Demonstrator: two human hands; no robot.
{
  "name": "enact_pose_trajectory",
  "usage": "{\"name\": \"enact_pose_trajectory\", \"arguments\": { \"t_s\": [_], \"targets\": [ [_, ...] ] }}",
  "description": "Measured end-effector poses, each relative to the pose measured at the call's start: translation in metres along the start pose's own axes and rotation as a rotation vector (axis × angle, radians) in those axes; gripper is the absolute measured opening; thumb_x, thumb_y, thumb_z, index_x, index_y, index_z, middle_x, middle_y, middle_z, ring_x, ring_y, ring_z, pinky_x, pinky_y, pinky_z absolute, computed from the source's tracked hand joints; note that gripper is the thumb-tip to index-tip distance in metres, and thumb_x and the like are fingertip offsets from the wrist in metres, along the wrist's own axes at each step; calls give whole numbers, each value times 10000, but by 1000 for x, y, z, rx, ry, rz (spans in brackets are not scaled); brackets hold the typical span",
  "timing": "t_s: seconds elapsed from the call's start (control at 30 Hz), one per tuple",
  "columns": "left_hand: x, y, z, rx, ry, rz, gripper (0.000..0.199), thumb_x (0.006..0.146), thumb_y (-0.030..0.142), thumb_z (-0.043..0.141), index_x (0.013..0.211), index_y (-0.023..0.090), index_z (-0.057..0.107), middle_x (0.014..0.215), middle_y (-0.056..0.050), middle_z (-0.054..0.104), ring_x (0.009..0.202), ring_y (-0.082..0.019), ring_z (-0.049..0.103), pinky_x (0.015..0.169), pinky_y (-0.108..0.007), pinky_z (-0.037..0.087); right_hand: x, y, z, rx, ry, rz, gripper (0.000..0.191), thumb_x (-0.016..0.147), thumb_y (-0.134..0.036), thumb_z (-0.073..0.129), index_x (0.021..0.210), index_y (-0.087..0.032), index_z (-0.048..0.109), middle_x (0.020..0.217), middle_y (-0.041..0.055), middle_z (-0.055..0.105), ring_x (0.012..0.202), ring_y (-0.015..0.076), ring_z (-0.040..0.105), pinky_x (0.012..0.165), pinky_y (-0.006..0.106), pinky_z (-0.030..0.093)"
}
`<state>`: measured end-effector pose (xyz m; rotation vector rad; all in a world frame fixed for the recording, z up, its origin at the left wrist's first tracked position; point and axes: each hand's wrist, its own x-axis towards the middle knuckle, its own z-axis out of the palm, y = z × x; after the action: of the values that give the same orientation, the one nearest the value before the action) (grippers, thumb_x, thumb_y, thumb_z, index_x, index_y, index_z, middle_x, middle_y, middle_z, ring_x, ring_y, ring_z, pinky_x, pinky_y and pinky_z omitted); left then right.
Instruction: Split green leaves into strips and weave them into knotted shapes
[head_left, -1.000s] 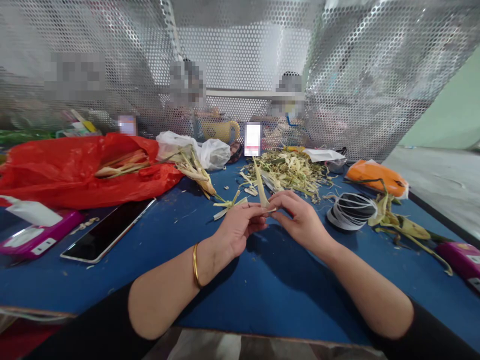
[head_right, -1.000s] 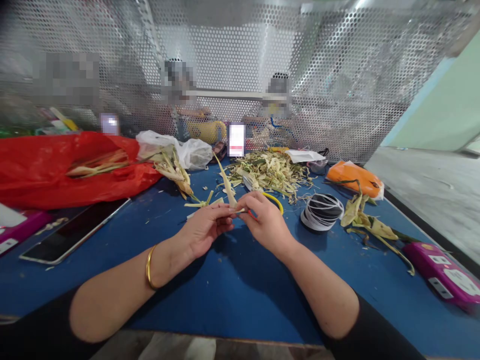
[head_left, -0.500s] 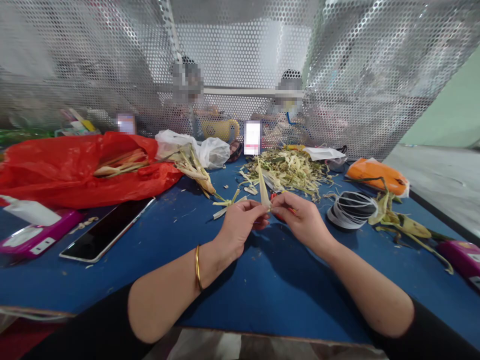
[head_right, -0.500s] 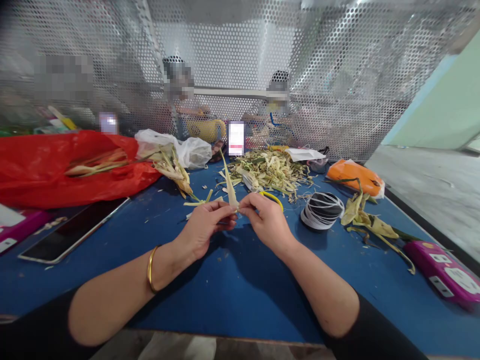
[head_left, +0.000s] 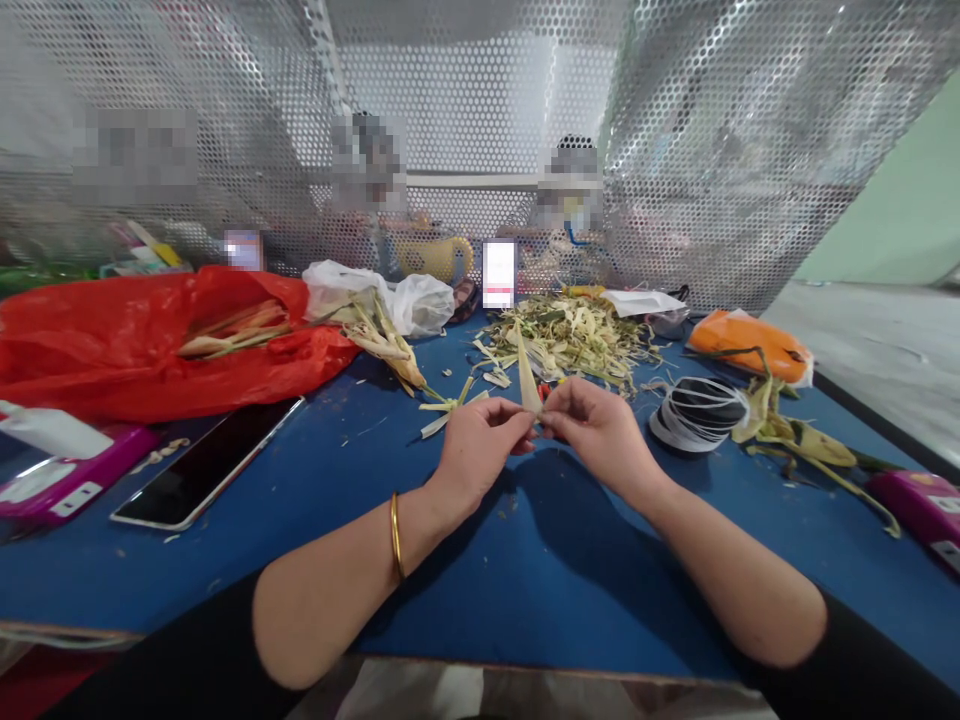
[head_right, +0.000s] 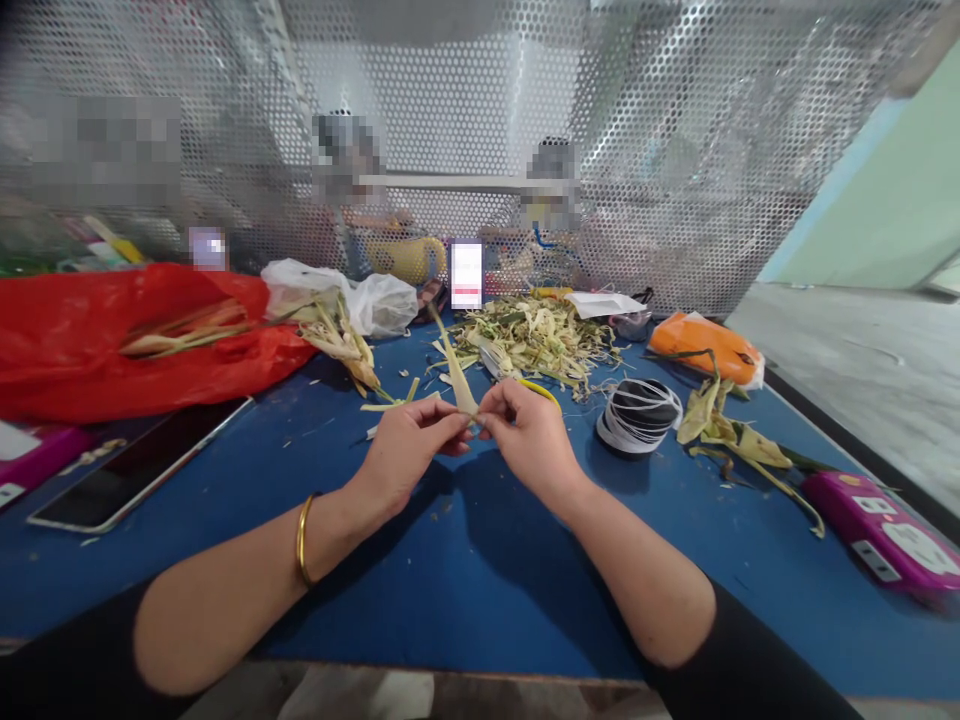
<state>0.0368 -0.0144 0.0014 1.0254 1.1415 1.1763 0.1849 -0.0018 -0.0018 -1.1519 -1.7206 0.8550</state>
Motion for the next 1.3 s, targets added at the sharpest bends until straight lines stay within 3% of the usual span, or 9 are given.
{"name": "enact_pose_trajectory", "arguments": {
  "t_s": [0.13,0.27,0.43,0.57,0.8,1.1,1.3],
  "targets": [
    [2,-3,-2,-94,15,-83,129,698,229,683,638,134,621,572,0,628,463,-83,560,507,-204,478,-2,-2,-2,-112,0,-118,35,821,-199,570,796,-223,574,699,-22,607,659,139,575,620,257,439],
    [5,-7,-5,-199,-44,-153,152,687,251,692,641,138,603,563,4,612,456,-80,547,498,-203,474,-3,-3,-4,-298,-15,-293,95,852,-183,555,876,-239,628,837,9,658,805,167,609,737,278,451],
    [4,-5,-6,-218,-75,-162,123,685,227,699,672,126,631,601,-17,645,514,-86,589,548,-199,489,-2,-3,-5,-328,7,-338,112,870,-174,545,829,-231,633,815,12,656,787,160,605,722,267,450],
    [3,-3,-4,-170,-24,-95,88,682,196,701,716,127,656,637,-25,678,551,-97,618,589,-212,507,-1,-4,-5,-272,14,-299,99,843,-169,577,769,-213,627,776,4,642,757,151,586,705,262,439],
    [3,-5,-2,-50,-51,58,79,708,214,678,708,135,669,629,-14,682,556,-105,623,602,-228,523,1,-4,-4,-134,42,-51,95,777,-217,610,688,-186,596,637,-21,593,591,118,509,554,244,392],
    [1,-4,-1,-10,-78,53,69,685,190,701,697,129,670,625,-12,676,558,-107,624,596,-226,521,1,-3,-3,-84,65,45,70,715,-214,620,666,-186,579,608,-29,578,555,110,502,524,244,392],
    [4,-6,-4,-83,-72,-8,161,680,263,740,677,126,655,629,-21,674,528,-95,606,568,-217,510,2,-3,-3,67,-5,19,95,749,-255,631,702,-188,583,616,-31,573,569,113,514,539,248,405]
  ]
}}
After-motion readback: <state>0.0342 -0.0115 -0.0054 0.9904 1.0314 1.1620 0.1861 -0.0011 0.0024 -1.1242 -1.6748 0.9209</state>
